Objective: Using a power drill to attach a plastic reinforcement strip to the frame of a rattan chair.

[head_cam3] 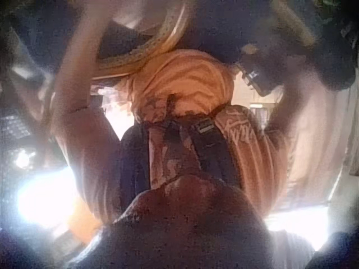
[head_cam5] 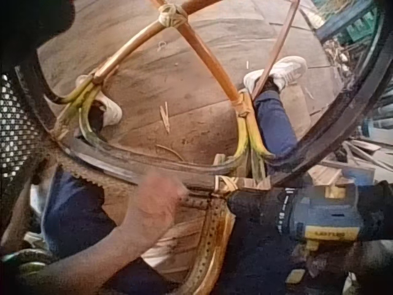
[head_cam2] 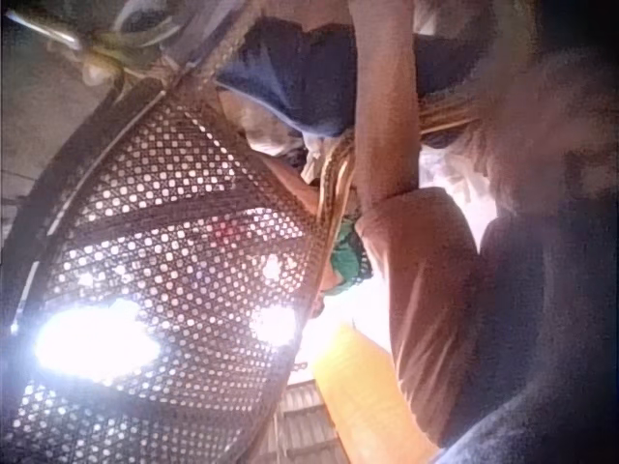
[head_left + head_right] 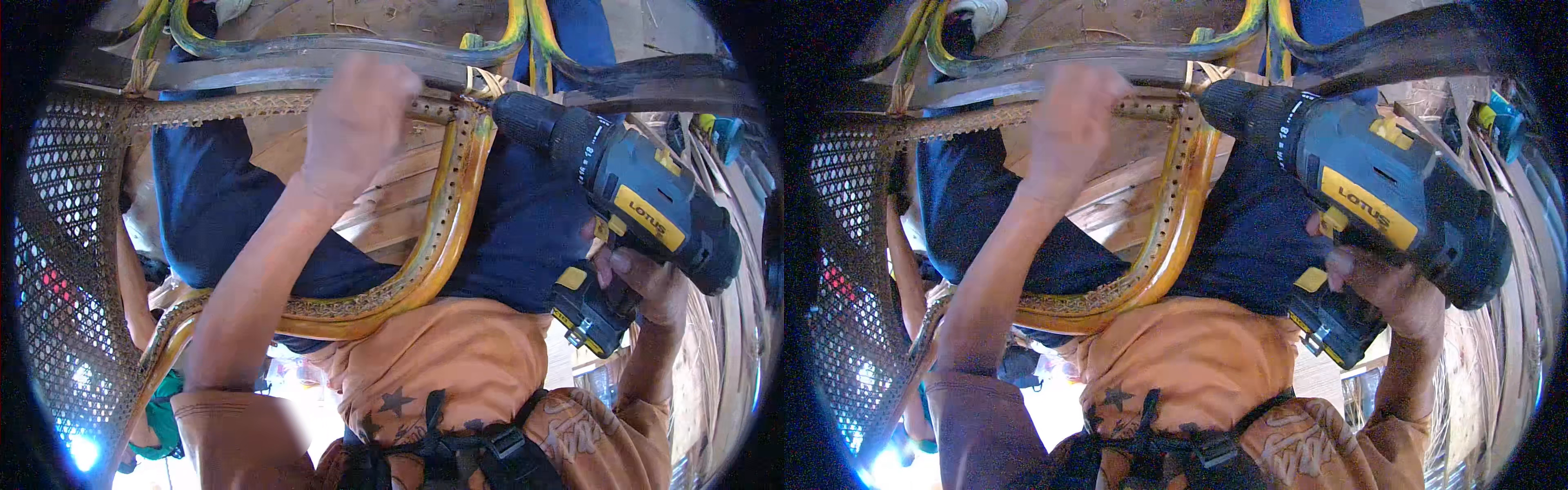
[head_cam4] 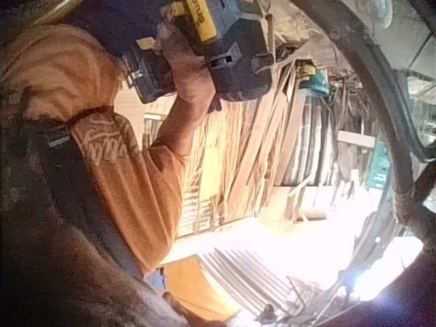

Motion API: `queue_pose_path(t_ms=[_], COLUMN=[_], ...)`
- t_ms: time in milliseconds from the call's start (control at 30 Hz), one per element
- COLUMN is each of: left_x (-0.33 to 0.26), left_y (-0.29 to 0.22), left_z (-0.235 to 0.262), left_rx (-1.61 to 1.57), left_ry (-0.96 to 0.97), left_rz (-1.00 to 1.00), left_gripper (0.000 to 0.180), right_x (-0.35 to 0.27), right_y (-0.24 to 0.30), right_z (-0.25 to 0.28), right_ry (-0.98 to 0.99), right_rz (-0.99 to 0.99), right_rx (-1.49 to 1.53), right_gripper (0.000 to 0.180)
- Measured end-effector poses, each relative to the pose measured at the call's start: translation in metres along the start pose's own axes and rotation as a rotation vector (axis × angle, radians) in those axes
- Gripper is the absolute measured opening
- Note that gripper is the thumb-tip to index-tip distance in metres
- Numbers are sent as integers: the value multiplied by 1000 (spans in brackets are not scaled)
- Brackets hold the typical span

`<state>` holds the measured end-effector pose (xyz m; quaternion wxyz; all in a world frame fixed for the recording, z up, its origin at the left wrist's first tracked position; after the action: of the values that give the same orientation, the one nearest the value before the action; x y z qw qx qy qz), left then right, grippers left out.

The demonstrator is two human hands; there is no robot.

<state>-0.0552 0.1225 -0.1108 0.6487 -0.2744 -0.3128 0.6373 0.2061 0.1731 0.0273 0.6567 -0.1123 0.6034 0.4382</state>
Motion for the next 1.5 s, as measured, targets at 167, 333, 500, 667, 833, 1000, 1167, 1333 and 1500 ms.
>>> queue_pose_path(t_ms=[167,333,500,667,833,1000,1167,1333,1500], left_x=[40,14,-36,-21,-16,-18,-18,-28,-30], left_y=[-18,-22,-90,-58,-13,0,-1,-41,-110], left_z=[64,69,7,17,5,4,8,24,-13], left_rx=[-214,-594,-938,-115,86,41,56,-300,-1874], left_ry=[-254,-384,92,128,187,44,7,-28,227], left_rz=[331,741,959,489,259,165,239,595,1197], left_gripper=[12,26,14,29,25,12,9,11,37], right_x=[2,2,7,11,16,16,20,17,26], right_y=[2,4,6,22,27,29,27,33,50], right_z=[-1,-3,-9,-6,-6,-3,0,6,-7], right_ry=[32,86,22,118,112,106,165,253,357], right_rz=[-8,41,82,28,62,-11,-23,-49,314], right_rx=[-12,-16,-118,-56,-109,-73,-90,-136,-704], right_gripper=[40,42,54,42,44,44,44,50,54])
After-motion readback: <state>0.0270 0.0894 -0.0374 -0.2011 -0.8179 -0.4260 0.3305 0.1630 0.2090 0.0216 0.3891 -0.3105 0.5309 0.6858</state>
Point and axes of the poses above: each hand's wrist, its own x-axis towards the middle knuckle, its own z-axis out of the back of the hand, y = z × x, the point moved 4 cm from there along x, towards the middle knuckle, and after that the axes turned 12 degrees about -x, right-handed, at the moved point
